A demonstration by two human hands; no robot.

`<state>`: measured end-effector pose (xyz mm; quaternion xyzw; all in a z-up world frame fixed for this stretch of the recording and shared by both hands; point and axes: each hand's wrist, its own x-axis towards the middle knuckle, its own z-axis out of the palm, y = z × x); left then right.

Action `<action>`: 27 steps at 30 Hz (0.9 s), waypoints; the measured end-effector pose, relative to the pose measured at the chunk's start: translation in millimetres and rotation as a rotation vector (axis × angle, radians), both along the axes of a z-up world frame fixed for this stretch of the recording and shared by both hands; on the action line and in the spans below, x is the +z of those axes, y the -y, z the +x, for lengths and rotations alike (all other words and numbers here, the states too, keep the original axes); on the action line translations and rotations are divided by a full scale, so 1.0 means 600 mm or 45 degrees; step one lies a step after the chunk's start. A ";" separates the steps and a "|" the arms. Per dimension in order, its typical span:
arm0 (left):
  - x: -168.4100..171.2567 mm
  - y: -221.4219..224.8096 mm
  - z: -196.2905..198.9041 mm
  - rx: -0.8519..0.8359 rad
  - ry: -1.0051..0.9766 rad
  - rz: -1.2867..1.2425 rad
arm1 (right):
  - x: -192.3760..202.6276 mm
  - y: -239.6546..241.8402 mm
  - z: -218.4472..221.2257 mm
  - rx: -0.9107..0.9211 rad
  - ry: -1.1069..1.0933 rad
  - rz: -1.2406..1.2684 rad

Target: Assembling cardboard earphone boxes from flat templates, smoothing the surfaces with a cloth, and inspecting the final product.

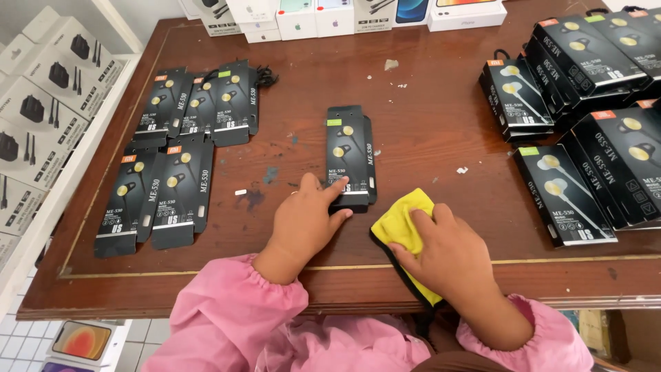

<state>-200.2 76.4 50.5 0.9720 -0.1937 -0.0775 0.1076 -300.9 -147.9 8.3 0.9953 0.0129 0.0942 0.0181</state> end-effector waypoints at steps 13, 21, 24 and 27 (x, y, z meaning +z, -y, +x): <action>-0.123 0.006 0.016 -0.474 0.591 -0.180 | 0.043 0.053 0.081 0.259 0.209 0.195; -0.155 0.010 0.024 -0.598 0.663 -0.224 | -0.017 -0.024 0.191 0.097 -0.067 0.020; -0.139 0.008 0.021 -0.625 0.645 -0.245 | -0.020 -0.023 0.245 0.084 -0.089 0.028; -0.147 0.007 0.030 -0.709 0.507 -0.122 | -0.007 -0.032 0.296 0.096 -0.135 0.049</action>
